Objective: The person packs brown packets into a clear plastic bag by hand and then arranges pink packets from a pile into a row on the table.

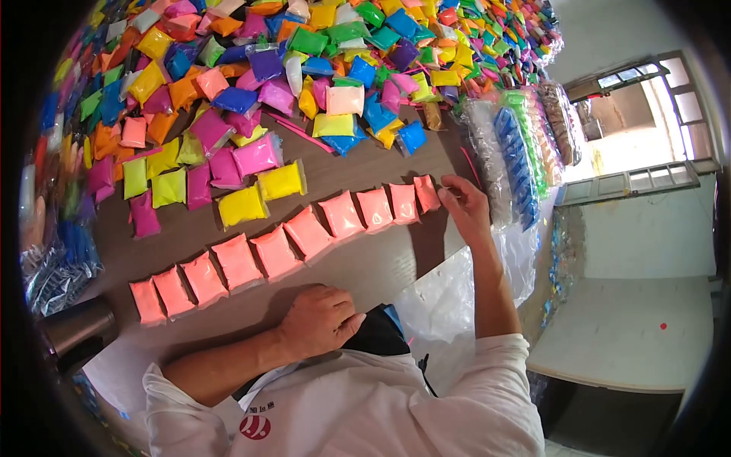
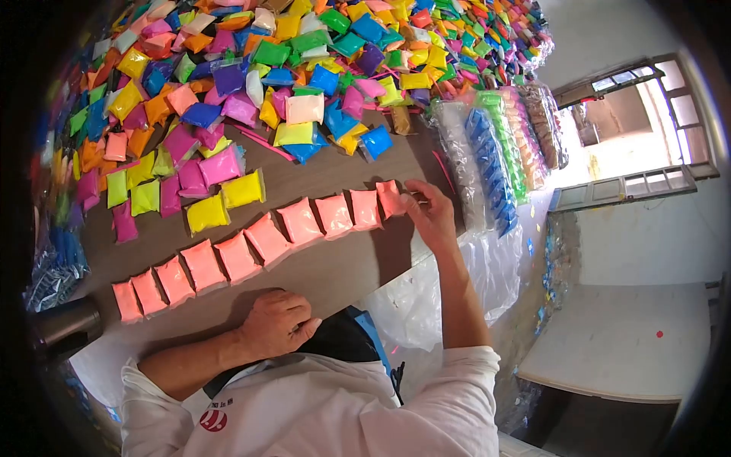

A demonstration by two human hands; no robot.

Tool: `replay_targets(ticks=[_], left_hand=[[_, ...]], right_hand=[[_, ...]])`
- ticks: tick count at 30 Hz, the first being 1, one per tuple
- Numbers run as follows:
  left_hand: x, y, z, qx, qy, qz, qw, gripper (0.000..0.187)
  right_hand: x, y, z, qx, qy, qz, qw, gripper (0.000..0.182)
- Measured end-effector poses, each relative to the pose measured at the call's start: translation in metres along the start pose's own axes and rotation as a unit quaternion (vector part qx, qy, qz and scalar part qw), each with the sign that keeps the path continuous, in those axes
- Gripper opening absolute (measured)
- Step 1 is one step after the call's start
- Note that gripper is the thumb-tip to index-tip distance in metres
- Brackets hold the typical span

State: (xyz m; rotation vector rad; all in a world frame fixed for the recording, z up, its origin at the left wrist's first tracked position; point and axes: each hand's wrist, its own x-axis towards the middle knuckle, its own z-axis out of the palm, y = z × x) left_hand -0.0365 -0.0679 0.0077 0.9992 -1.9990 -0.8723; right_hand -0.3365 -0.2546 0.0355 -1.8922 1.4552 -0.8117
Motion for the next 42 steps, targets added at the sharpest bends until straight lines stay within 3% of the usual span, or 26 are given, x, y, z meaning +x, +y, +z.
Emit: replay_targets(ticks=[3,6,9,12,15,24,31,35,42], left_hand=[[-0.002,-0.002,0.005,-0.002,0.008,-0.002,1.0,0.022],[-0.002,-0.001,0.003,-0.002,0.009,-0.002,1.0,0.018],[-0.001,-0.001,0.002,-0.006,0.012,-0.004,1.0,0.018],[-0.002,0.0,0.002,-0.005,0.006,-0.01,1.0,0.024],[-0.002,-0.001,0.004,-0.006,0.019,-0.001,1.0,0.025],[-0.001,-0.002,0.004,-0.018,0.03,0.009,0.999,0.027],[-0.004,-0.004,0.006,0.0,0.042,0.026,0.999,0.028],[-0.006,-0.005,0.01,0.005,0.046,0.021,0.999,0.026],[-0.009,-0.005,0.01,0.004,0.024,0.003,1.0,0.022]], right_hand=[[-0.014,-0.012,0.014,-0.072,-0.014,-0.031,0.997,0.029],[-0.016,-0.004,0.013,-0.042,-0.017,-0.022,0.999,0.032],[-0.017,-0.005,0.01,-0.094,0.003,-0.031,0.995,0.036],[-0.018,-0.016,0.016,-0.176,0.014,-0.118,0.977,0.052],[-0.027,-0.03,0.036,-0.246,0.0,-0.114,0.963,0.062],[-0.029,-0.007,0.069,-0.295,-0.003,-0.131,0.946,0.054],[-0.035,-0.037,0.074,-0.326,0.023,-0.148,0.933,0.054],[-0.043,-0.078,0.107,-0.288,-0.022,-0.213,0.933,0.05],[-0.026,-0.069,0.114,-0.301,-0.065,-0.246,0.919,0.042]])
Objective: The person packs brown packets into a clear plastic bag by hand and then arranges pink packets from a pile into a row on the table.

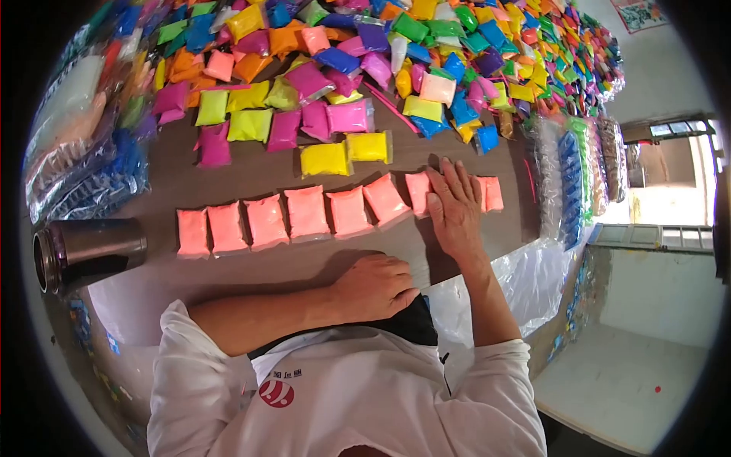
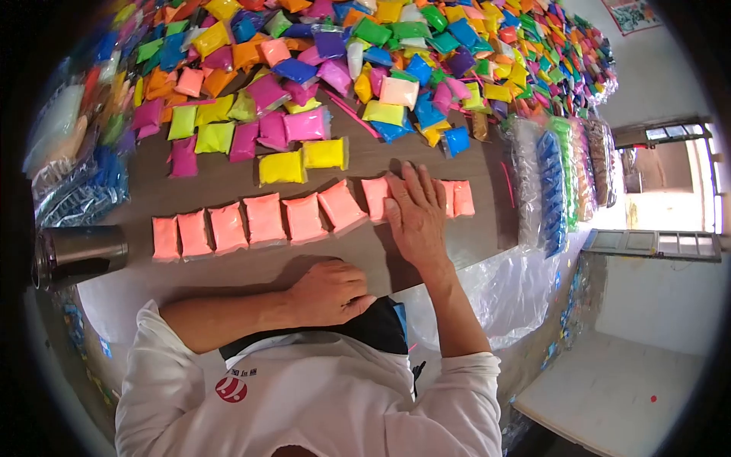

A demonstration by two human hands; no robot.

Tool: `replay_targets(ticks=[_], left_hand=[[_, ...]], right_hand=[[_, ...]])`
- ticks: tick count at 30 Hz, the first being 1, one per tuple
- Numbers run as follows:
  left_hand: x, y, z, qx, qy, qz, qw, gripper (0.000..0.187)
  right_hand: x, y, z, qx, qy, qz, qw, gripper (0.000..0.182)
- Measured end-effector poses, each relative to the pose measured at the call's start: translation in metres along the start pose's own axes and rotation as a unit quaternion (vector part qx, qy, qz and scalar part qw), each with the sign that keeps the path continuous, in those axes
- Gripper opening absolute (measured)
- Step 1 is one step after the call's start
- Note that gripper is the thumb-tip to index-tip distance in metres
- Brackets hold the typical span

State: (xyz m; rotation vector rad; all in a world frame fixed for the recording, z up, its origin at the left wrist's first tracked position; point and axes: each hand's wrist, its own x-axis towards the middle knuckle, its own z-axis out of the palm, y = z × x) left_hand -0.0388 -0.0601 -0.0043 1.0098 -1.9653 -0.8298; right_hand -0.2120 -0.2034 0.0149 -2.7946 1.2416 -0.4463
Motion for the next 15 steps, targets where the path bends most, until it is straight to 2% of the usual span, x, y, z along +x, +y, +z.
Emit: replay_targets(ticks=[5,11,15], left_hand=[[-0.002,-0.005,0.008,-0.008,0.01,0.0,1.0,0.022],[-0.006,-0.006,0.014,-0.008,0.016,-0.008,1.0,0.025],[-0.005,-0.004,0.011,-0.012,-0.012,-0.033,0.999,0.026]], right_hand=[[0.003,-0.018,-0.009,-0.033,0.012,-0.011,0.999,0.041],[0.024,-0.077,-0.017,0.126,-0.039,-0.143,0.981,0.048],[0.036,-0.086,0.0,0.099,-0.08,-0.181,0.975,0.051]])
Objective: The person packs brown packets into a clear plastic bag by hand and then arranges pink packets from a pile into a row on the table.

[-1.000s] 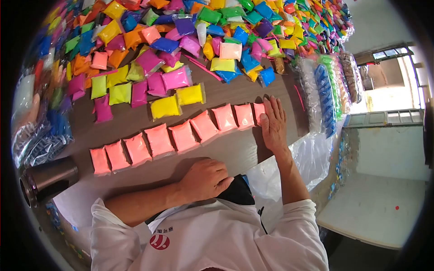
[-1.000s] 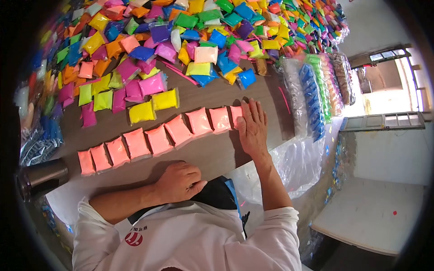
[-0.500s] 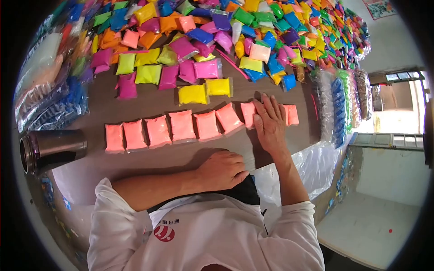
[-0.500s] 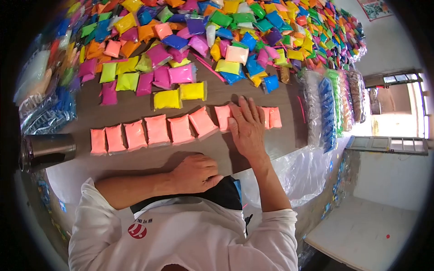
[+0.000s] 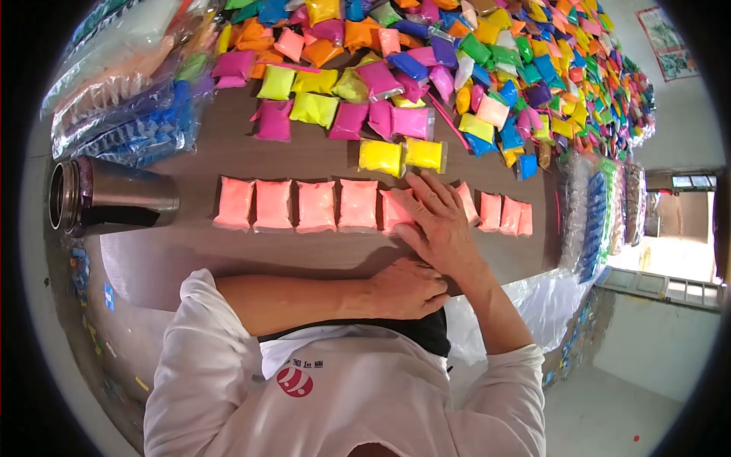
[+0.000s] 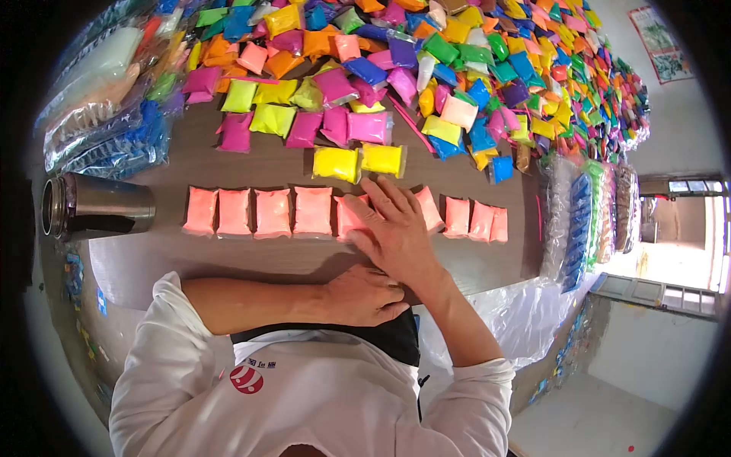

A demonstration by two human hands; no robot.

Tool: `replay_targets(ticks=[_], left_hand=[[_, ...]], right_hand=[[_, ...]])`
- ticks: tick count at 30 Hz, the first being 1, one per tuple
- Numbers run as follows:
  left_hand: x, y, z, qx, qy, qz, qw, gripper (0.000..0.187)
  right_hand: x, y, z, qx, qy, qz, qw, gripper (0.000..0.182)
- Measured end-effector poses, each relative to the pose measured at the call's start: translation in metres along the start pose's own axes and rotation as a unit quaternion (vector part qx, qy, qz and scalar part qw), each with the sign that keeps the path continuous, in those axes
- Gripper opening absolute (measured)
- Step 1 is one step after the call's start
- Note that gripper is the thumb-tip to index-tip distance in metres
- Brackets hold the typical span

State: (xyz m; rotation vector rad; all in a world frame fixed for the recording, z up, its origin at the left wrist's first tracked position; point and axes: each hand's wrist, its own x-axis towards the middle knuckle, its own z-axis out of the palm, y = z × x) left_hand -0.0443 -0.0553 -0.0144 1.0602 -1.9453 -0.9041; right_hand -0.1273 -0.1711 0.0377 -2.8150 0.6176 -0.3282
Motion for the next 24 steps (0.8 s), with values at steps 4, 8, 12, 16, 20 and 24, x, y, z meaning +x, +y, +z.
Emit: replay_targets(ticks=[4,8,12,16,20,24], left_hand=[[0.002,-0.001,-0.001,0.01,0.046,0.037,0.998,0.023],[0.001,-0.002,-0.001,0.004,0.046,0.047,0.998,0.022],[-0.001,0.0,-0.004,-0.014,-0.038,-0.012,0.999,0.02],[-0.001,-0.002,0.004,-0.028,0.055,0.031,0.998,0.02],[-0.002,-0.006,0.006,-0.015,0.101,0.071,0.992,0.02],[-0.002,-0.006,0.008,-0.027,0.1,0.068,0.992,0.021]], right_hand=[[-0.007,0.017,0.008,-0.002,0.008,0.005,1.0,0.053],[-0.005,0.015,0.004,-0.04,0.027,0.021,0.999,0.053],[0.019,-0.015,-0.005,0.019,0.031,-0.01,0.999,0.054],[0.049,-0.047,0.011,0.112,-0.002,-0.053,0.992,0.057],[0.068,-0.055,0.028,0.064,-0.059,-0.123,0.989,0.056],[0.069,-0.056,0.027,0.059,-0.055,-0.104,0.991,0.057]])
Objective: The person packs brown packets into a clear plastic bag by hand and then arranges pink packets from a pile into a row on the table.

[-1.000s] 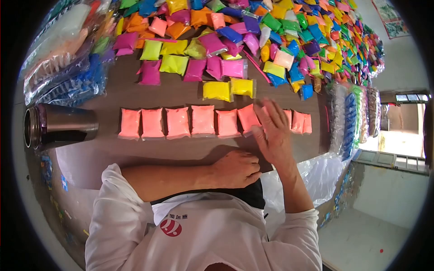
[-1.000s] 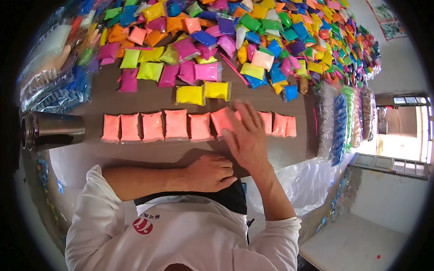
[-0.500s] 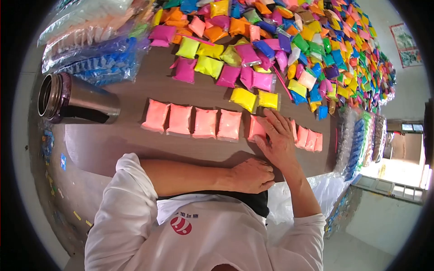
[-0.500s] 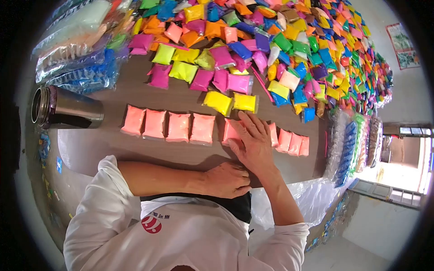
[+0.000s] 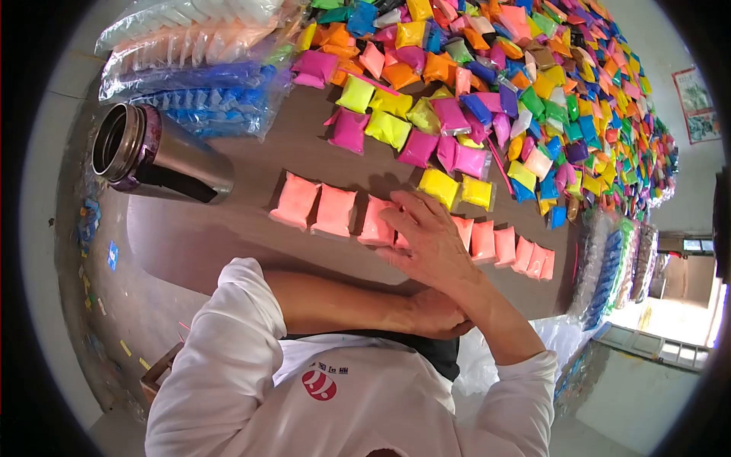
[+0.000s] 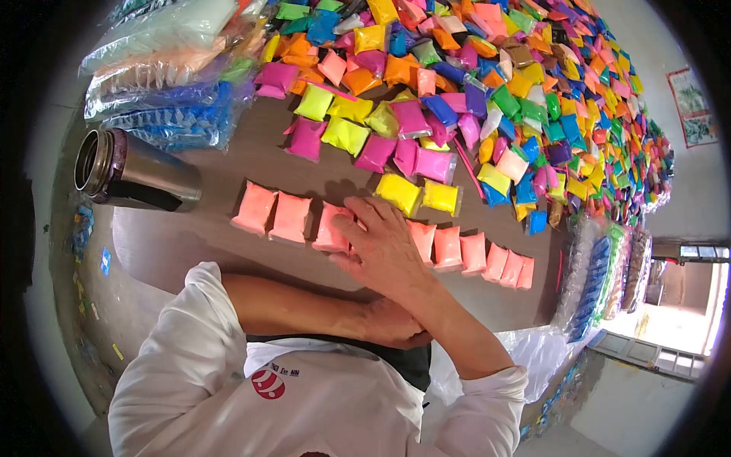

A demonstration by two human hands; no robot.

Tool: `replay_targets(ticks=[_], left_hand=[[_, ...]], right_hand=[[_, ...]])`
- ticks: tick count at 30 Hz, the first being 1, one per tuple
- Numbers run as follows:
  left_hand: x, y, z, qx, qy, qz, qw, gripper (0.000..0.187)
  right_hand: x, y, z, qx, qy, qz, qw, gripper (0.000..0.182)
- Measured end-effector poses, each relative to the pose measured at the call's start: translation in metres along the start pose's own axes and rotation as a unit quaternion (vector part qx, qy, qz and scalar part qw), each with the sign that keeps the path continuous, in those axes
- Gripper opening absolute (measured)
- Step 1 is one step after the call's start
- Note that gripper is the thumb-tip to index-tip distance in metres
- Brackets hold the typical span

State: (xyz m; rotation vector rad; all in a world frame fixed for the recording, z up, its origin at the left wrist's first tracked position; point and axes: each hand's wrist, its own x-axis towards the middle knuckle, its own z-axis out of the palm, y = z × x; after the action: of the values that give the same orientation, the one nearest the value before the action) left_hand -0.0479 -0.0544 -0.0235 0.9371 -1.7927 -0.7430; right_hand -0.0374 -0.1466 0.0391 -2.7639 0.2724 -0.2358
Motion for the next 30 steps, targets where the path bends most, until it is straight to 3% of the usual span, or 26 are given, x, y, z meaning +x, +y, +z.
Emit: replay_targets(ticks=[3,6,8,11,13,16,19,22,25,28,30], left_hand=[[0.0,0.0,0.001,-0.012,-0.03,-0.01,0.999,0.022],[0.002,0.006,-0.002,0.022,0.077,0.008,0.997,0.02],[-0.007,-0.005,0.017,0.025,0.051,-0.003,0.998,0.019],[0.0,-0.005,0.008,-0.025,-0.017,-0.021,0.999,0.018],[0.006,-0.001,0.001,-0.006,-0.025,-0.016,1.0,0.018],[0.008,0.006,-0.016,0.051,-0.116,-0.02,0.992,0.025],[0.012,0.008,-0.016,0.018,-0.079,-0.023,0.996,0.027],[0.012,0.009,-0.016,0.028,-0.079,-0.02,0.996,0.025],[0.013,0.009,-0.018,0.022,-0.073,-0.016,0.997,0.023],[0.01,0.007,-0.014,0.014,-0.056,-0.008,0.998,0.022],[0.01,0.007,-0.014,0.015,-0.048,-0.014,0.999,0.022]], right_hand=[[0.012,-0.01,-0.001,0.009,0.009,-0.028,1.0,0.053],[0.029,-0.022,0.003,0.012,-0.004,-0.056,0.998,0.05],[0.036,-0.027,0.004,0.043,-0.005,-0.065,0.997,0.046],[0.035,-0.022,-0.007,0.045,0.076,-0.038,0.995,0.043],[0.031,-0.001,-0.016,0.019,0.144,-0.016,0.989,0.037],[0.025,0.042,-0.03,-0.025,0.173,0.035,0.984,0.038],[0.016,0.079,-0.054,-0.116,0.241,0.066,0.961,0.036],[0.001,0.123,-0.064,-0.136,0.273,0.177,0.936,0.042],[-0.009,0.153,-0.081,-0.072,0.262,0.294,0.916,0.049],[-0.009,0.176,-0.079,-0.171,0.318,0.261,0.895,0.053],[-0.005,0.185,-0.081,-0.179,0.296,0.219,0.912,0.053]])
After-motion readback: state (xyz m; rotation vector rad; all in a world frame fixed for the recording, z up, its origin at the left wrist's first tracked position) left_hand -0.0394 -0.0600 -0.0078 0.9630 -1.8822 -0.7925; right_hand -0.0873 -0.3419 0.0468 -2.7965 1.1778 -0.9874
